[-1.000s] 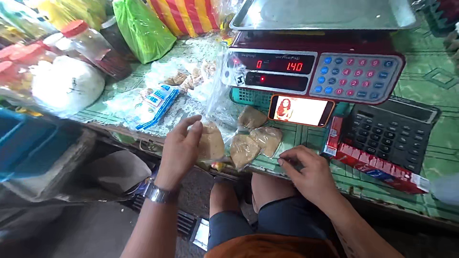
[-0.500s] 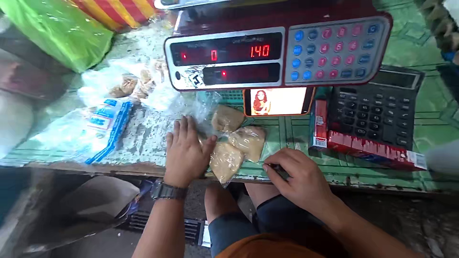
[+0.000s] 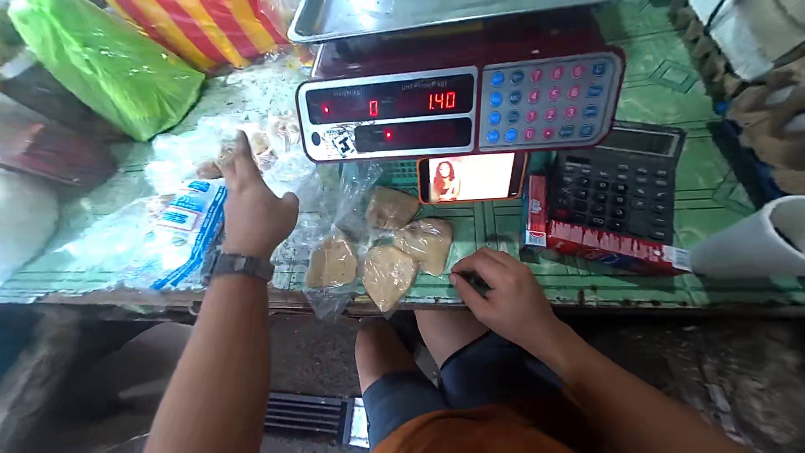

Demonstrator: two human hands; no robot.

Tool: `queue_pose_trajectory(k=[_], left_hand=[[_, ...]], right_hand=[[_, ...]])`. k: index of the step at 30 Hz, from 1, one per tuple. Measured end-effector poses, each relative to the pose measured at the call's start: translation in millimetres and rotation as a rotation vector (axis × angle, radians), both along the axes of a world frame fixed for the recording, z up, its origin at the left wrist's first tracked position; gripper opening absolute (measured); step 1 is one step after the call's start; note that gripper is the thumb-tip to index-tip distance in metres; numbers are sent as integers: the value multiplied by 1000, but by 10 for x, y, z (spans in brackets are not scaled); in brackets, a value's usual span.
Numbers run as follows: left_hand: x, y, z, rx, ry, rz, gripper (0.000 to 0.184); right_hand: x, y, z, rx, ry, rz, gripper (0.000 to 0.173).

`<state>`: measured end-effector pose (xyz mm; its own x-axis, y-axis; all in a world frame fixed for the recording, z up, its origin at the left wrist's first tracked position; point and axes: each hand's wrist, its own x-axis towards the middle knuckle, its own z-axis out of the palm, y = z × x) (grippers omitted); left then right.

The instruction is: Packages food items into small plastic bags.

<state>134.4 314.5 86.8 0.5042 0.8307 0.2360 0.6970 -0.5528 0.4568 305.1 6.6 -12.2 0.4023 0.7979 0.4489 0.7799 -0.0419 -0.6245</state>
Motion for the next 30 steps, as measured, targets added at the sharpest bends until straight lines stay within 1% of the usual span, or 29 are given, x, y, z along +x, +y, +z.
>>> queue_pose_trajectory(k=[1, 2, 3, 4, 5, 6, 7, 10, 12, 13, 14, 16, 21, 23, 26, 27, 28, 29, 30], left_hand=[[24, 128, -83, -49, 51, 2, 92], [38, 224, -154, -58, 113, 6, 80], [58, 283, -168, -47, 160, 3, 61], [83, 331, -136, -13, 190, -7, 43], [106, 378, -78, 0, 210, -9, 32], [120, 428, -5, -15, 200, -6, 26], [120, 490, 74, -45, 169, 1, 25], [99, 587, 334, -205, 99, 34, 30], [49, 606, 494, -193, 132, 30, 38], [7, 603, 565, -155, 161, 25, 42], [-40, 580, 633, -101, 202, 22, 42], [-132, 453, 781, 19, 221, 26, 35], [-514, 2, 1178, 178, 46, 93, 37], [-729, -172, 1313, 264, 56, 64, 40], [-1178, -325, 1347, 484, 120, -40, 40], [-1323, -508, 1377, 503, 141, -73, 39], [-1423, -816, 1427, 467, 128, -122, 38], [-1483, -1176, 1433, 387, 70, -176, 35], [-1501, -1561, 1365, 294, -12, -209, 32]], right_hand=[[-2, -5, -1, 0, 5, 2, 22], [-4, -9, -3, 4, 4, 1, 22], [1, -4, -2, 12, -1, -3, 22], [3, 4, 1, 21, -4, -9, 21], [0, 7, 0, 27, -7, -16, 21], [-1, 7, -1, 25, -8, -21, 21], [0, 8, 0, 18, -11, -23, 21], [-6, 8, -8, 12, -23, -24, 22], [-4, 16, -2, 12, -31, -24, 23], [-6, 17, -1, 11, -30, -24, 23], [-12, 14, -4, 12, -24, -27, 23], [-15, 10, -5, 8, -11, -28, 23], [-29, -13, -11, 28, -3, -25, 23], [-26, -30, -5, 43, 15, -15, 22], [-18, -65, 6, 51, 35, -2, 20], [-20, -71, 4, 48, 40, 1, 20], [-24, -74, 4, 44, 43, 7, 19], [-21, -72, 5, 44, 41, 12, 18], [-15, -68, 10, 53, 37, 18, 18]])
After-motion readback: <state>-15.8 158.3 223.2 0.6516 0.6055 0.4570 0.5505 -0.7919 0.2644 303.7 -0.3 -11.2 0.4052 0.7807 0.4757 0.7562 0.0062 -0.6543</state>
